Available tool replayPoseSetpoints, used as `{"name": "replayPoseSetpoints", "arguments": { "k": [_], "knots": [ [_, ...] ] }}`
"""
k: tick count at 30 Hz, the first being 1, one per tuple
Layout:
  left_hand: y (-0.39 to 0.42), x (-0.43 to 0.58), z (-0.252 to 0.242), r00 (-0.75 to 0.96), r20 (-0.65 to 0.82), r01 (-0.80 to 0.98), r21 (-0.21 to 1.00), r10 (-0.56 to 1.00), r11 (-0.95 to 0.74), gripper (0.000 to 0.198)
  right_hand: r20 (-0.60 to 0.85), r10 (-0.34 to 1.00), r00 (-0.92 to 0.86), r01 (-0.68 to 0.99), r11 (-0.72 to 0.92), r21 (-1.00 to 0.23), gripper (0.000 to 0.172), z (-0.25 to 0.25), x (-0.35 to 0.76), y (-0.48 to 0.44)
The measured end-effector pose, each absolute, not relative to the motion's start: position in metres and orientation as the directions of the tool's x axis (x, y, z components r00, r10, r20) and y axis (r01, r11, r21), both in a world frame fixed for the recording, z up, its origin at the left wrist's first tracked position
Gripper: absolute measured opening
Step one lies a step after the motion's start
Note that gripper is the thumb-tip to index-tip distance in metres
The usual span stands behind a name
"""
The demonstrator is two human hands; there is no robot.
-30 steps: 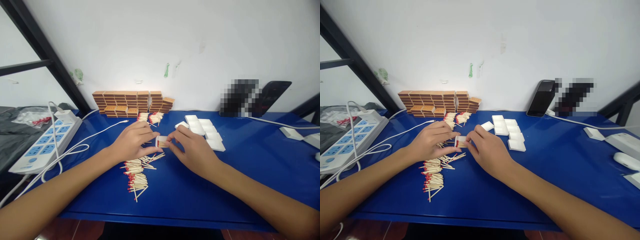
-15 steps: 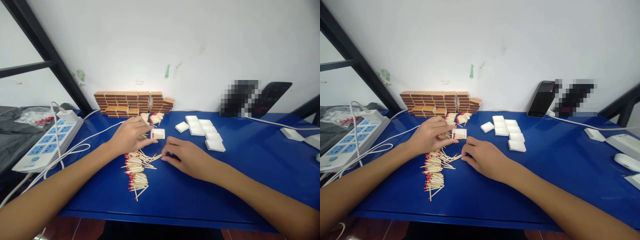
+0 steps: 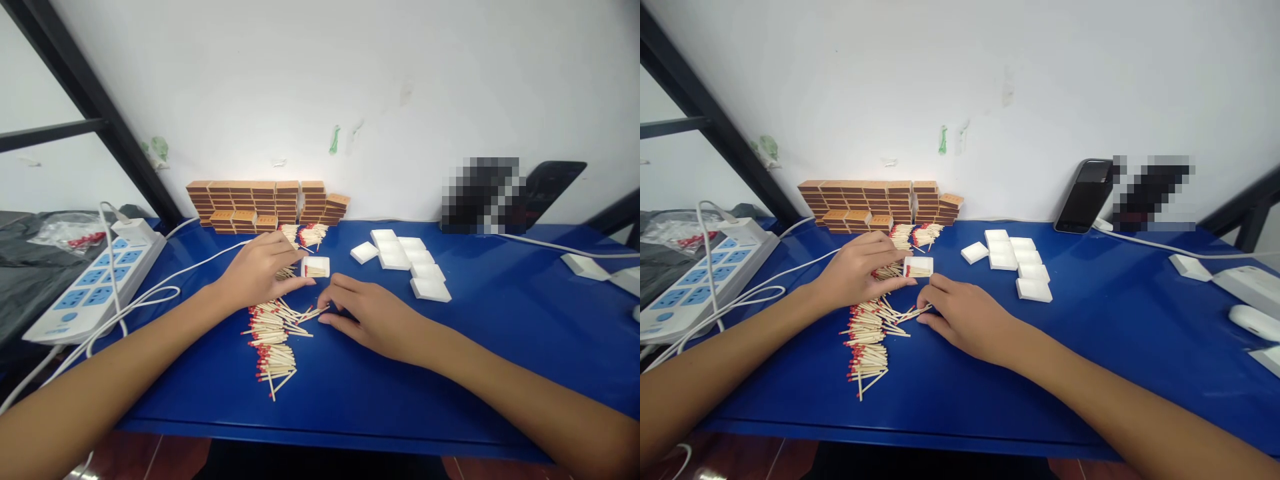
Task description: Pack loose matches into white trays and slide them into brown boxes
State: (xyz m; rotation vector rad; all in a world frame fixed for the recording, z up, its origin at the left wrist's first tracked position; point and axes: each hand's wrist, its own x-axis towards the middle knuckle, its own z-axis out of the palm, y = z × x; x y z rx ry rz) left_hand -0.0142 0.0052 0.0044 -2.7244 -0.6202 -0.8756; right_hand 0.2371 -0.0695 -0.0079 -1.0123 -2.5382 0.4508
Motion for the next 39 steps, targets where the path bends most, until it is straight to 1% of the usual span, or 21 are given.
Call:
{"name": "replayPoseSetpoints", "arguments": {
  "k": [2, 5, 11, 16, 19, 23, 29, 31, 33, 36, 39],
  "knots": [
    [0.005, -0.014, 0.004, 0.738, 0.590, 0.452, -0.071, 0.327, -0.889, 0.043, 0.229, 0.702, -0.674, 0.572, 0.692, -0.440, 0.009, -0.012, 0.234, -0.070],
    [0.005, -0.014, 0.003, 0.742, 0.582, 0.449, -0.064, 0.333, -0.891, 0.043, 0.199, 0.715, -0.671, 0.590, 0.676, -0.441, 0.012, -0.016, 0.229, -0.071],
    [0.007, -0.014, 0.000, 0.740, 0.582, 0.445, -0.047, 0.337, -0.894, 0.042, 0.180, 0.702, -0.689, 0.606, 0.694, -0.389, 0.014, -0.009, 0.234, -0.069],
    [0.008, -0.014, 0.001, 0.740, 0.589, 0.441, -0.063, 0.323, -0.895, 0.043, 0.103, 0.674, -0.732, 0.605, 0.712, -0.356, 0.017, 0.000, 0.247, -0.064],
    [0.007, -0.013, 0.002, 0.744, 0.585, 0.444, -0.072, 0.322, -0.893, 0.043, 0.089, 0.675, -0.732, 0.615, 0.711, -0.341, 0.015, 0.002, 0.249, -0.064],
    [0.006, -0.013, 0.004, 0.745, 0.580, 0.448, -0.069, 0.330, -0.891, 0.042, 0.095, 0.704, -0.703, 0.638, 0.685, -0.352, 0.008, 0.002, 0.248, -0.066],
    [0.006, -0.013, 0.003, 0.743, 0.582, 0.447, -0.063, 0.331, -0.892, 0.043, 0.078, 0.707, -0.703, 0.639, 0.676, -0.368, 0.011, 0.000, 0.249, -0.065],
    [0.006, -0.013, 0.002, 0.742, 0.583, 0.447, -0.061, 0.332, -0.892, 0.043, 0.114, 0.712, -0.693, 0.633, 0.677, -0.377, 0.012, 0.002, 0.250, -0.064],
    [0.006, -0.013, 0.002, 0.744, 0.582, 0.440, -0.058, 0.328, -0.896, 0.043, 0.217, 0.730, -0.647, 0.631, 0.674, -0.384, 0.010, 0.003, 0.251, -0.061],
    [0.004, -0.011, 0.003, 0.744, 0.590, 0.419, -0.047, 0.313, -0.907, 0.043, 0.403, 0.757, -0.514, 0.669, 0.648, -0.364, 0.008, 0.004, 0.251, -0.058],
    [0.000, -0.008, 0.004, 0.732, 0.617, 0.390, -0.031, 0.289, -0.920, 0.044, 0.492, 0.754, -0.435, 0.716, 0.621, -0.318, 0.008, 0.001, 0.250, -0.057]
  ]
}}
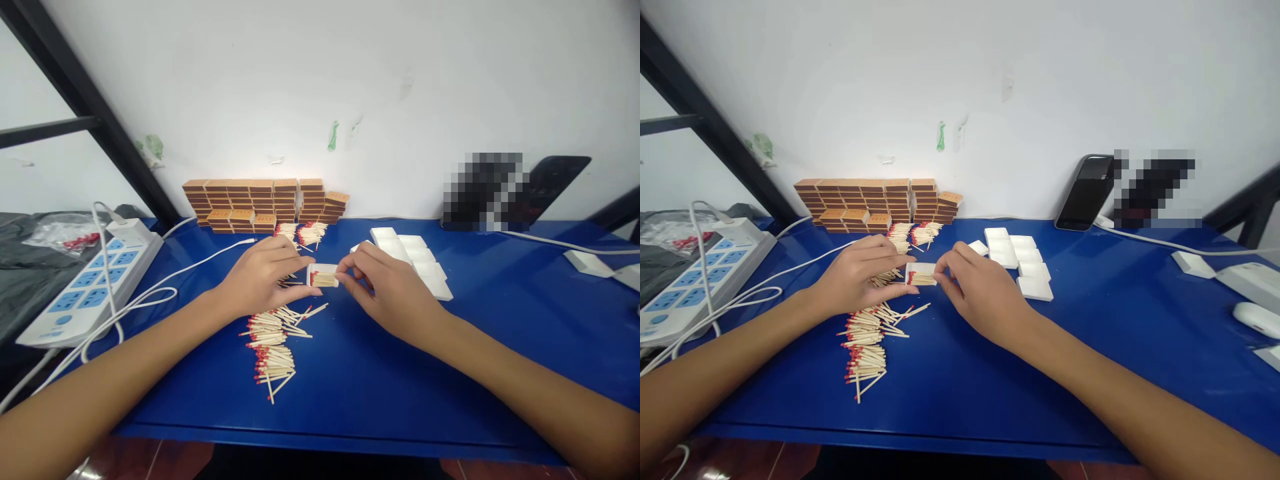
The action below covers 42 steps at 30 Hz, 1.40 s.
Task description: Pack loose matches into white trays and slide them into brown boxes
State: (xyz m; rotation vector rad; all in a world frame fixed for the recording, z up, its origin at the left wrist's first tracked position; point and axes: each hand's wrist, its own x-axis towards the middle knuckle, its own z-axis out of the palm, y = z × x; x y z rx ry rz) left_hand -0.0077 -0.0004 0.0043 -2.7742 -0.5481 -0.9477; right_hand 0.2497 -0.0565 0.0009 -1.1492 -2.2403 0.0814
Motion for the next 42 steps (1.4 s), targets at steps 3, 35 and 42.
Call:
{"name": "replayPoseSetpoints", "arguments": {
  "k": [3, 35, 42],
  "knots": [
    [-0.005, -0.005, 0.005, 0.728, 0.635, 0.357, -0.028, 0.259, -0.933, 0.043, 0.540, 0.727, -0.425, 0.740, 0.622, -0.256, 0.009, -0.005, 0.248, -0.057],
    [0.007, -0.013, 0.002, 0.716, 0.613, 0.455, -0.046, 0.335, -0.889, 0.042, 0.189, 0.730, -0.656, 0.601, 0.658, -0.454, 0.009, -0.013, 0.240, -0.062],
    [0.008, -0.013, 0.000, 0.717, 0.613, 0.449, -0.041, 0.332, -0.893, 0.042, 0.155, 0.717, -0.680, 0.611, 0.670, -0.421, 0.011, -0.011, 0.241, -0.061]
  ]
}}
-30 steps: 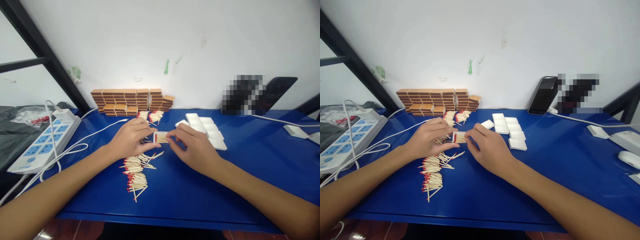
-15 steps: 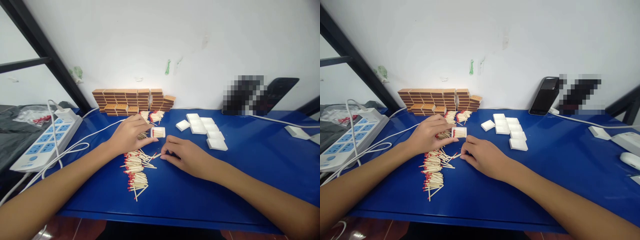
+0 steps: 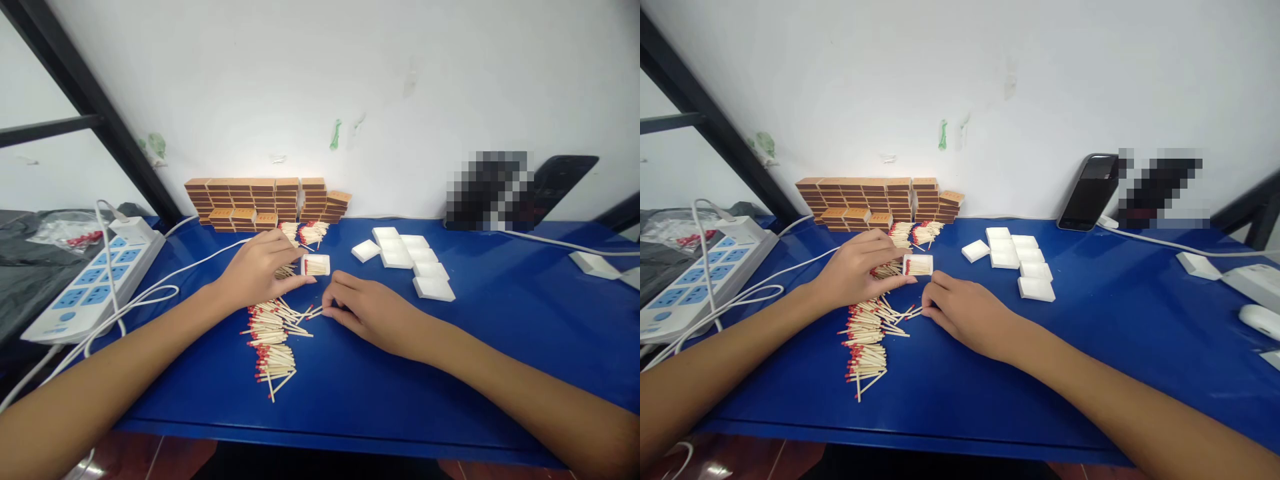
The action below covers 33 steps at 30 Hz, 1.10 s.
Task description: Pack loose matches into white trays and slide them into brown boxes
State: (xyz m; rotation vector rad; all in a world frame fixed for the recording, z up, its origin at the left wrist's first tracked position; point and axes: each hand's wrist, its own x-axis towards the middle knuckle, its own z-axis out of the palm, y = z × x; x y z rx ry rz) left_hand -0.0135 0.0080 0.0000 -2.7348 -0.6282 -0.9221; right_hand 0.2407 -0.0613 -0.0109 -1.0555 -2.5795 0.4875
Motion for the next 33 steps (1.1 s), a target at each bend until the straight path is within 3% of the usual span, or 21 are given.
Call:
{"name": "replayPoseSetpoints", "arguments": {
  "k": [10, 16, 19, 24, 33],
  "knots": [
    [0.007, -0.014, 0.002, 0.724, 0.598, 0.452, -0.037, 0.343, -0.891, 0.042, 0.143, 0.730, -0.668, 0.641, 0.662, -0.387, 0.007, -0.009, 0.242, -0.060],
    [0.008, -0.014, 0.001, 0.724, 0.595, 0.457, -0.033, 0.350, -0.889, 0.042, 0.094, 0.720, -0.687, 0.643, 0.664, -0.381, 0.016, -0.008, 0.244, -0.059],
    [0.008, -0.014, 0.001, 0.726, 0.598, 0.444, -0.031, 0.339, -0.895, 0.042, 0.188, 0.735, -0.651, 0.636, 0.664, -0.393, 0.014, -0.004, 0.248, -0.056],
    [0.000, -0.008, 0.002, 0.714, 0.614, 0.415, 0.016, 0.336, -0.910, 0.044, 0.436, 0.793, -0.425, 0.688, 0.596, -0.413, 0.010, 0.002, 0.251, -0.054],
    [-0.015, 0.003, 0.004, 0.688, 0.635, 0.373, 0.105, 0.351, -0.922, 0.044, 0.531, 0.750, -0.395, 0.749, 0.598, -0.287, 0.011, -0.006, 0.244, -0.059]
  ]
}}
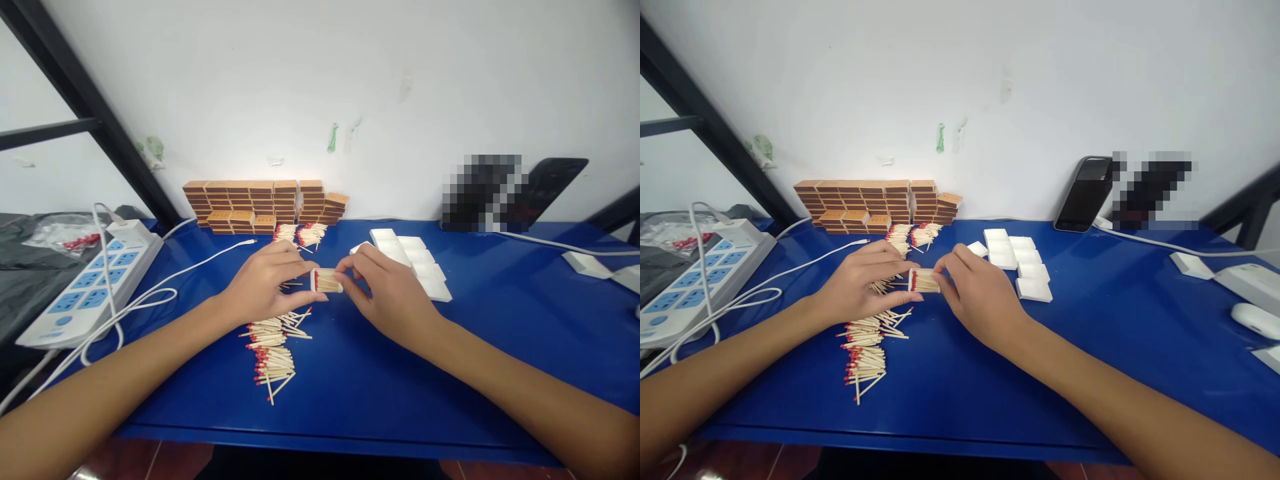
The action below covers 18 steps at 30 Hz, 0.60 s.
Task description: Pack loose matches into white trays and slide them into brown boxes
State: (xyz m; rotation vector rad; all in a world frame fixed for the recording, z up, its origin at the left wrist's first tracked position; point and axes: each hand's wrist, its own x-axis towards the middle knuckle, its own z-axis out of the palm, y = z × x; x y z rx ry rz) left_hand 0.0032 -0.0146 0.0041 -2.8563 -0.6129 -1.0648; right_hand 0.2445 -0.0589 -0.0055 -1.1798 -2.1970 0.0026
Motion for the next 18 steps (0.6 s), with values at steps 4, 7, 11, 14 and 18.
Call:
{"name": "replayPoseSetpoints", "arguments": {
  "k": [4, 7, 11, 14, 18],
  "knots": [
    [-0.011, 0.001, 0.004, 0.679, 0.640, 0.375, 0.117, 0.359, -0.920, 0.044, 0.572, 0.722, -0.389, 0.724, 0.623, -0.294, 0.011, -0.004, 0.244, -0.062],
    [-0.005, -0.002, 0.003, 0.663, 0.654, 0.412, 0.088, 0.364, -0.907, 0.042, 0.583, 0.678, -0.447, 0.660, 0.690, -0.297, 0.013, -0.003, 0.243, -0.066],
    [0.002, -0.007, 0.001, 0.654, 0.660, 0.444, 0.061, 0.369, -0.894, 0.041, 0.441, 0.658, -0.611, 0.536, 0.753, -0.381, 0.016, -0.012, 0.237, -0.069],
    [0.004, -0.008, 0.000, 0.660, 0.657, 0.451, 0.041, 0.364, -0.891, 0.041, 0.338, 0.661, -0.669, 0.509, 0.740, -0.440, 0.019, -0.020, 0.231, -0.070],
    [0.005, -0.009, -0.001, 0.673, 0.656, 0.439, 0.017, 0.341, -0.898, 0.042, 0.293, 0.687, -0.665, 0.522, 0.708, -0.475, 0.008, -0.023, 0.225, -0.071]
  ]
}}
